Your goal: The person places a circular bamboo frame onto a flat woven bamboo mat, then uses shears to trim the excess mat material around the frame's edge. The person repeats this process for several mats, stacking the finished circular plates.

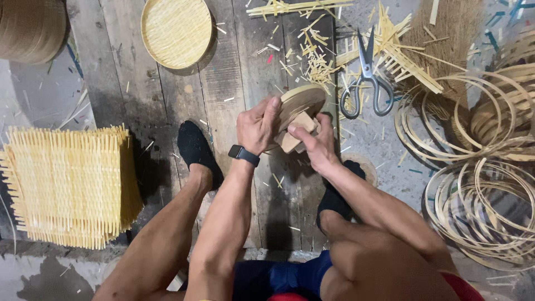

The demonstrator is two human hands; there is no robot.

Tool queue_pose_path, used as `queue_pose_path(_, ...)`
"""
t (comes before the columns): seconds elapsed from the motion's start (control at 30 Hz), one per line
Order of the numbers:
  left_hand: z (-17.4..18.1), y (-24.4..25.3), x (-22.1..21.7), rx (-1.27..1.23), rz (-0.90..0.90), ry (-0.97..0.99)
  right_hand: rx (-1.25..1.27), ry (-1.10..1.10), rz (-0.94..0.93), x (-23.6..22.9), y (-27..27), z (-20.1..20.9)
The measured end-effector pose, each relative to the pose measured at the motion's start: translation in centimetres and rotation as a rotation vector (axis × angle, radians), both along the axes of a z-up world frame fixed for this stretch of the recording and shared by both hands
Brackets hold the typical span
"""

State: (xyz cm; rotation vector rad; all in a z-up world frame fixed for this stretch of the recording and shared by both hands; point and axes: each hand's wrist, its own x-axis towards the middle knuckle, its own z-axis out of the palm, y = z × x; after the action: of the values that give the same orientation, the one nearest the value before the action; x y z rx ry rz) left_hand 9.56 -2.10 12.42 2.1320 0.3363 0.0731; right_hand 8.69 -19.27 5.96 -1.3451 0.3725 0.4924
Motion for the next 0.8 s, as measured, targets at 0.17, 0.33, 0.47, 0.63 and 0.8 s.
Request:
queue_pose_path(0.17, -0.6, -0.1, -0.3, 0.015, 0.065, 0.030, -0.212, -0.068, 0.099, 0.0, -0.4, 0.2)
queue_pose_path(0.33, -1.5, 0.4, -0.1, -0.038, 0.144, 0.119, -0.251, -0.070, 0.098, -0.1, -0.3, 0.4)
queue_pose_path(0.47, -5.4, 2.8, 0.0, -0.105, 0.217, 0.203, 0.086, 0.059, 0.079, 0.1, -1.7, -0.6)
queue_pose_path(0.63, -13.3, 9.4, -1.3, -0.097, 0.242, 0.082, 0.881, 0.021, -0.091, 0.4, -8.4, 0.6)
queue_pose_path(0.8, -20.0, 13.7, -3.0, -0.526, 0.315, 0.053, 0.510, -0.203, -0.164, 1.8, -12.7, 2.0)
